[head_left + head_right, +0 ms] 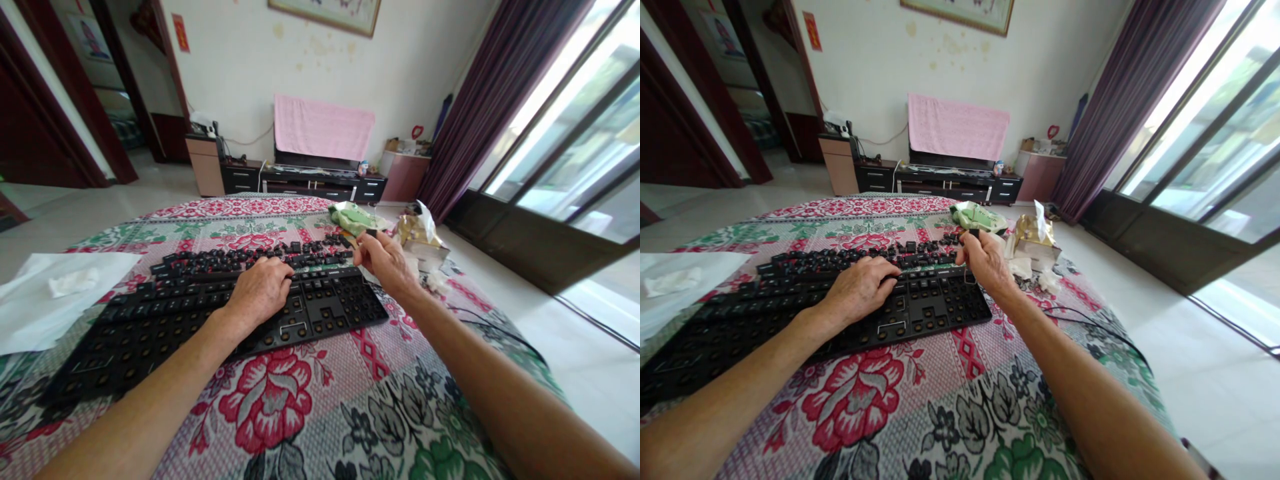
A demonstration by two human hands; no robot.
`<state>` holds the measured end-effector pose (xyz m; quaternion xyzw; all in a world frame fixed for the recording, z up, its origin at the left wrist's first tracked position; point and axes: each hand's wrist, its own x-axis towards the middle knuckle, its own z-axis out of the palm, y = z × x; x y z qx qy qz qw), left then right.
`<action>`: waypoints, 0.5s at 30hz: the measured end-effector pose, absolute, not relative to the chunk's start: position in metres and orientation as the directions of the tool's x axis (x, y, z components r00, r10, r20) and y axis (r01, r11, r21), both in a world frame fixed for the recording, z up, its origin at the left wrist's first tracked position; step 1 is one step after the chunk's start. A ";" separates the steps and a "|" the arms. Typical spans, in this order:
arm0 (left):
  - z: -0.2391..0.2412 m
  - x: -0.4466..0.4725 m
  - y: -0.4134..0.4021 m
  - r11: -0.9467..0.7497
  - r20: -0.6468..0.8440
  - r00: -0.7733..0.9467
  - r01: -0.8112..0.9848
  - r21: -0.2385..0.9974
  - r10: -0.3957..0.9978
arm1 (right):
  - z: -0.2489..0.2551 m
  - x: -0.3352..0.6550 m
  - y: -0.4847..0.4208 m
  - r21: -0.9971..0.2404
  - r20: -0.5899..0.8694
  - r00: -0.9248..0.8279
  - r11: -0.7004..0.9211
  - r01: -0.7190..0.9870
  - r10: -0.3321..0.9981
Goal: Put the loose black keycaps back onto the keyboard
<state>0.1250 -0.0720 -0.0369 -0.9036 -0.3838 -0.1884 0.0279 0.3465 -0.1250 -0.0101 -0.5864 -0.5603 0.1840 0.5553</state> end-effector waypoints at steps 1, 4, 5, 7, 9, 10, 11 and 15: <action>-0.037 0.125 -0.072 -0.704 0.362 0.634 0.704 0.096 0.683 | -0.010 0.347 -0.125 -0.856 0.414 0.323 0.242 0.457 0.851; -0.037 0.125 -0.072 -0.705 0.359 0.636 0.702 0.096 0.683 | -0.010 0.347 -0.126 -0.849 0.420 0.319 0.244 0.469 0.850; -0.037 0.125 -0.072 -0.706 0.358 0.638 0.702 0.095 0.682 | -0.010 0.347 -0.127 -0.850 0.420 0.307 0.251 0.463 0.854; -0.036 0.125 -0.073 -0.705 0.357 0.638 0.703 0.090 0.682 | -0.012 0.347 -0.127 -0.862 0.407 0.279 0.266 0.431 0.870; -0.036 0.125 -0.073 -0.704 0.358 0.638 0.705 0.087 0.682 | -0.014 0.347 -0.126 -0.887 0.373 0.249 0.265 0.379 0.894; -0.036 0.125 -0.073 -0.705 0.357 0.639 0.704 0.086 0.682 | -0.014 0.347 -0.126 -0.903 0.345 0.231 0.255 0.347 0.910; -0.036 0.125 -0.073 -0.705 0.356 0.640 0.703 0.086 0.681 | -0.015 0.346 -0.126 -0.919 0.313 0.213 0.239 0.314 0.925; -0.036 0.125 -0.072 -0.705 0.355 0.639 0.704 0.087 0.682 | -0.013 0.340 -0.128 -0.965 0.200 0.114 0.176 0.193 0.973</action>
